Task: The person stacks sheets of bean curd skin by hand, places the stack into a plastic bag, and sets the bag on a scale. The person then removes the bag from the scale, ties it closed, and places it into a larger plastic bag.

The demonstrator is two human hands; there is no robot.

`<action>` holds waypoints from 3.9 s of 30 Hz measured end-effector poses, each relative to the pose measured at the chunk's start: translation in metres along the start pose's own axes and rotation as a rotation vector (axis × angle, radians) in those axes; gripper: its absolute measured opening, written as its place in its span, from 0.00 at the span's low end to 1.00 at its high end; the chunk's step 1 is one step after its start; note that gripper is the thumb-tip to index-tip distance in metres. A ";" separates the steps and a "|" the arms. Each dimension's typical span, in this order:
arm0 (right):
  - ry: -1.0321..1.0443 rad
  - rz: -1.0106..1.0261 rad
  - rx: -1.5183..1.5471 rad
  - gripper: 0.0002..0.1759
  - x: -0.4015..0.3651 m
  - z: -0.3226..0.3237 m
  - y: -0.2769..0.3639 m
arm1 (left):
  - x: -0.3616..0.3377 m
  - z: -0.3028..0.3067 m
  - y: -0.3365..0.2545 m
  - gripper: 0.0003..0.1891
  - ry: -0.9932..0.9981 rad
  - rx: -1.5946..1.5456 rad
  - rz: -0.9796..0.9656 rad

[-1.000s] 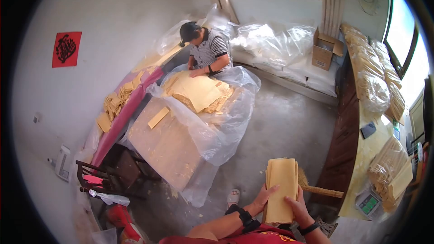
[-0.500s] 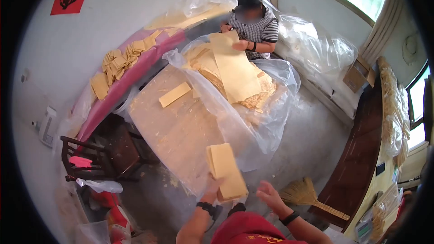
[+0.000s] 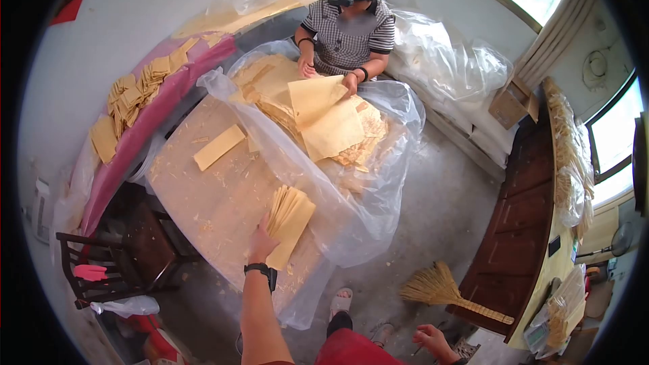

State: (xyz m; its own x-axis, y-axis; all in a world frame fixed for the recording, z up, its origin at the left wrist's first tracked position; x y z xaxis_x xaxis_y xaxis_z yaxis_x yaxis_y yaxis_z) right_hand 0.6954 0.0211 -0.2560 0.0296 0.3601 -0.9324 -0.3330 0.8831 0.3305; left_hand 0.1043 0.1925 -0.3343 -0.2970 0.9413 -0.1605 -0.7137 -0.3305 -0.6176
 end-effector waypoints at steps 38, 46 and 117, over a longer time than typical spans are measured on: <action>-1.635 0.216 0.507 0.31 -0.237 0.666 -0.280 | -0.205 -0.410 -0.582 0.28 0.558 -0.075 -1.031; -1.511 0.133 0.395 0.40 -0.215 0.699 -0.281 | -0.422 -0.452 -0.920 0.25 0.992 -0.460 -1.266; -1.237 0.592 1.444 0.13 -0.297 0.529 -0.397 | -0.368 -0.564 -0.881 0.05 0.658 -0.743 -0.492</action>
State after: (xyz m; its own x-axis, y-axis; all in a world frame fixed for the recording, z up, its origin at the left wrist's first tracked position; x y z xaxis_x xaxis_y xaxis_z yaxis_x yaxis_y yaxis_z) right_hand 1.3171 -0.2769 -0.0333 0.9512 0.0613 -0.3024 0.3069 -0.0863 0.9478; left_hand 1.1994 0.1764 -0.1655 0.4670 0.8842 -0.0121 -0.0372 0.0059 -0.9993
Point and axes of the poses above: each hand's wrist, its own x-axis towards the middle knuckle, its own z-axis out of the back of the hand, y = z × x, the point moved 8 cm from there along x, towards the middle knuckle, and after that the axes turned 9 degrees about -z, right-handed, at the moved point
